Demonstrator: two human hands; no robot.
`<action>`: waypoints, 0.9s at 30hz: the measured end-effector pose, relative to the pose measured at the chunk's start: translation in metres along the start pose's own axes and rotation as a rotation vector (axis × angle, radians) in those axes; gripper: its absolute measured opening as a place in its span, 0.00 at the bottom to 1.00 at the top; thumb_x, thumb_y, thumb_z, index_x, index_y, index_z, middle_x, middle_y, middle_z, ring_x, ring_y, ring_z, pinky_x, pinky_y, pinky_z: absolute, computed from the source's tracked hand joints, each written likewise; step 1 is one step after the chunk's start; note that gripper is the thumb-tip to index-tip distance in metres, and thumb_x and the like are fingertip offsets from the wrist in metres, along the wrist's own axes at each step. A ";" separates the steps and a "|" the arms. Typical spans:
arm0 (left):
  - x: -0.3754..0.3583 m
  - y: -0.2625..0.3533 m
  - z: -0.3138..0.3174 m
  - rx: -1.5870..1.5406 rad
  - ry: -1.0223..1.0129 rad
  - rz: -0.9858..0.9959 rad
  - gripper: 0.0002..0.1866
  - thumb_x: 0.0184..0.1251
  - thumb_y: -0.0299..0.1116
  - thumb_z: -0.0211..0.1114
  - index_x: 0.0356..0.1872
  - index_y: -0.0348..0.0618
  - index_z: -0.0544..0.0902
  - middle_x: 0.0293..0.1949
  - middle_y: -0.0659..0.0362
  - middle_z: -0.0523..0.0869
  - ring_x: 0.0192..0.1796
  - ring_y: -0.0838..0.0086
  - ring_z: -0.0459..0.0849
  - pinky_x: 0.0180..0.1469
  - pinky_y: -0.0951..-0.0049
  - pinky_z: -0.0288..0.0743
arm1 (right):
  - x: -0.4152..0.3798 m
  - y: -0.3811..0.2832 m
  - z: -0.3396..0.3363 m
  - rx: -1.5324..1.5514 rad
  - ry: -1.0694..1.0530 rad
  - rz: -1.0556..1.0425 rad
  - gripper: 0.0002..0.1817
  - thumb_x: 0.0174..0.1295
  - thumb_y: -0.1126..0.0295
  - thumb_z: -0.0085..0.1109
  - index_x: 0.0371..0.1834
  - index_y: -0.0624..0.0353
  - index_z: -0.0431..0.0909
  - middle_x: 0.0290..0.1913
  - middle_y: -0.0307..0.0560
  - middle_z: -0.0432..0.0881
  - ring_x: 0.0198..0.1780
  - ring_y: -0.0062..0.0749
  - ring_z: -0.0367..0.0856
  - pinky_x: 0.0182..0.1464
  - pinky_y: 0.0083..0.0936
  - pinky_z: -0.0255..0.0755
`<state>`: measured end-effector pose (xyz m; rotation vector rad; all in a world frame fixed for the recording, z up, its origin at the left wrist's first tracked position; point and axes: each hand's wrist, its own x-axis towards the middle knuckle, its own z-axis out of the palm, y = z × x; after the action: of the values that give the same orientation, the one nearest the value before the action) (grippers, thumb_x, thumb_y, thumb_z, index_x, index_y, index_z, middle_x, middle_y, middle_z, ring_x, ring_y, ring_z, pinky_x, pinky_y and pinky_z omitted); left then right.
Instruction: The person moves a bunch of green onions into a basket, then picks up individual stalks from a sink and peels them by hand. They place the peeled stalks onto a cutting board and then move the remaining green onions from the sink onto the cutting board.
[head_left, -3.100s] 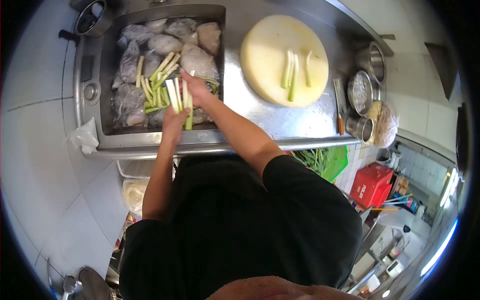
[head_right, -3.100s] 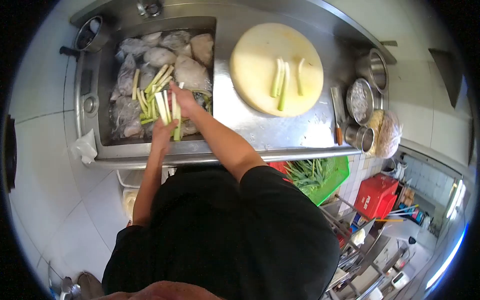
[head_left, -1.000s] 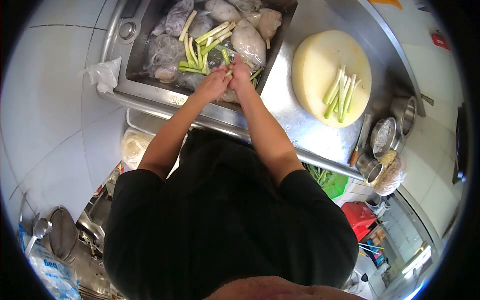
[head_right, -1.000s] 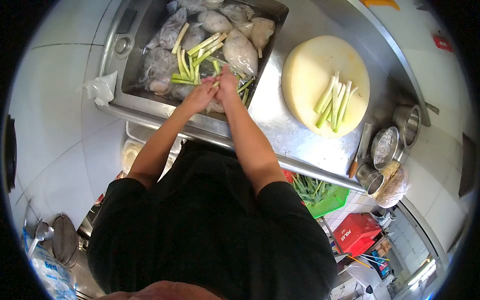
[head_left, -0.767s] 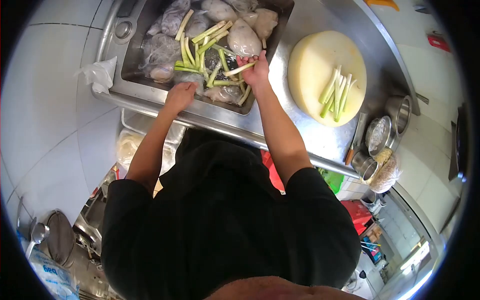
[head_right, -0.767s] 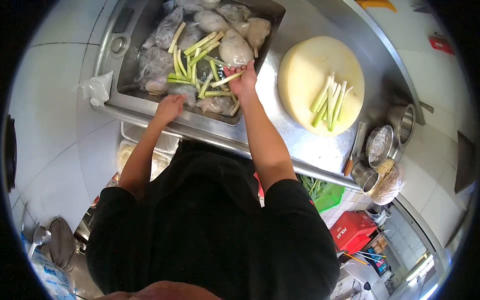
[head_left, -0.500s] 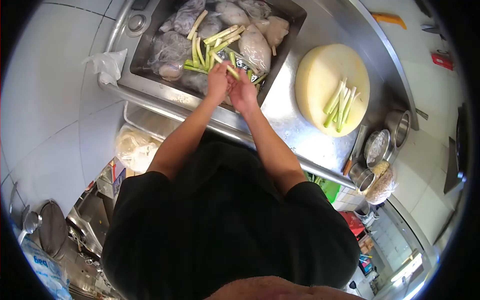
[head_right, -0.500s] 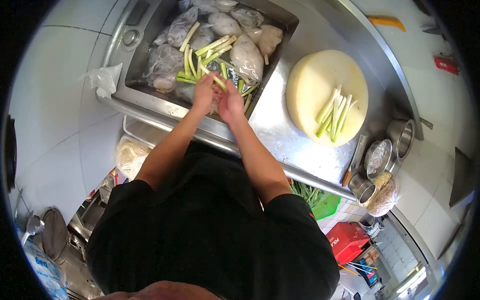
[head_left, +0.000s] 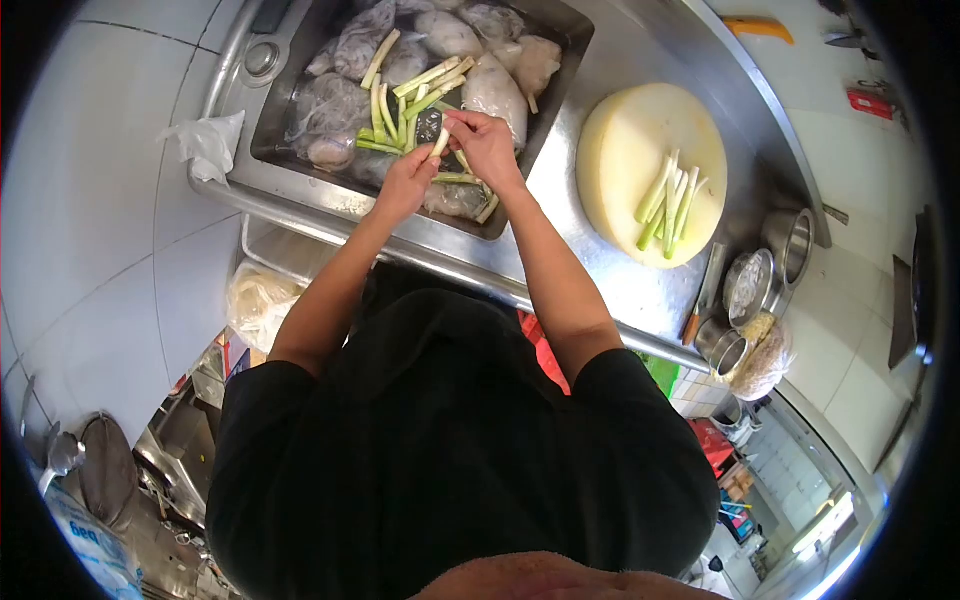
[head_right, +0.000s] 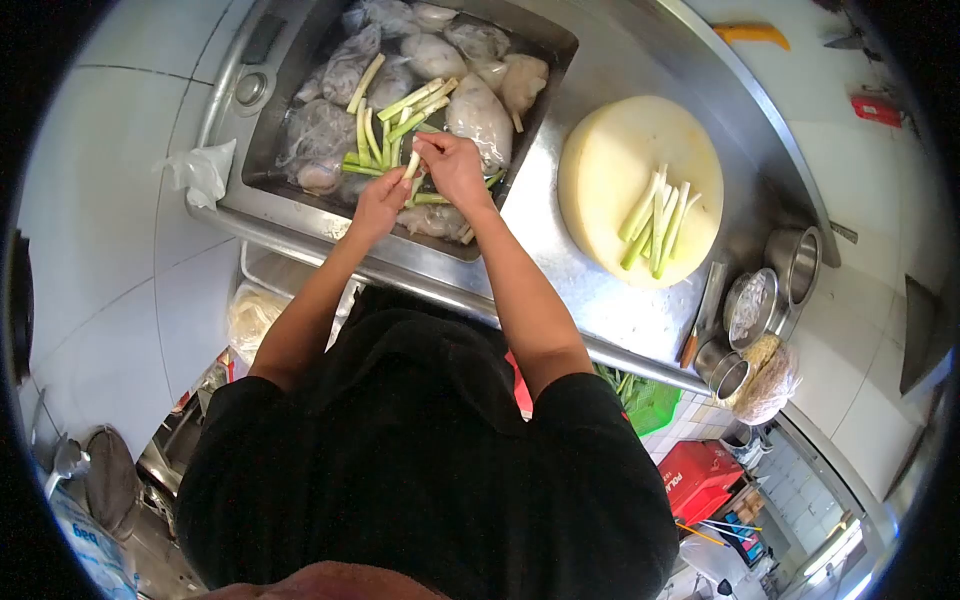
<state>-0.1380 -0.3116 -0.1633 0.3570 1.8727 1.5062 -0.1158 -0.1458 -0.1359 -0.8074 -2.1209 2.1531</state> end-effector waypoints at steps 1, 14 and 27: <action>-0.003 -0.001 0.000 -0.005 0.011 0.007 0.14 0.76 0.32 0.53 0.55 0.42 0.80 0.28 0.68 0.74 0.29 0.85 0.68 0.31 0.83 0.64 | -0.003 0.000 0.002 0.065 0.007 0.010 0.14 0.68 0.71 0.58 0.50 0.69 0.82 0.32 0.42 0.83 0.31 0.19 0.77 0.33 0.18 0.74; -0.003 -0.024 -0.003 -0.360 -0.061 -0.080 0.13 0.74 0.30 0.55 0.54 0.43 0.81 0.28 0.70 0.72 0.28 0.86 0.66 0.28 0.84 0.60 | -0.008 0.013 0.017 0.361 0.082 0.133 0.12 0.64 0.74 0.59 0.44 0.73 0.82 0.28 0.44 0.83 0.26 0.21 0.78 0.30 0.19 0.75; -0.014 -0.012 -0.017 -0.660 -0.145 -0.187 0.17 0.77 0.39 0.51 0.53 0.39 0.81 0.28 0.66 0.74 0.29 0.81 0.70 0.32 0.80 0.65 | -0.005 0.032 0.024 0.448 -0.025 0.142 0.08 0.68 0.72 0.54 0.40 0.68 0.78 0.30 0.41 0.80 0.28 0.21 0.77 0.31 0.20 0.73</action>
<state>-0.1369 -0.3358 -0.1688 -0.0204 1.1692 1.8022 -0.1096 -0.1722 -0.1655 -0.9033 -1.5275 2.5758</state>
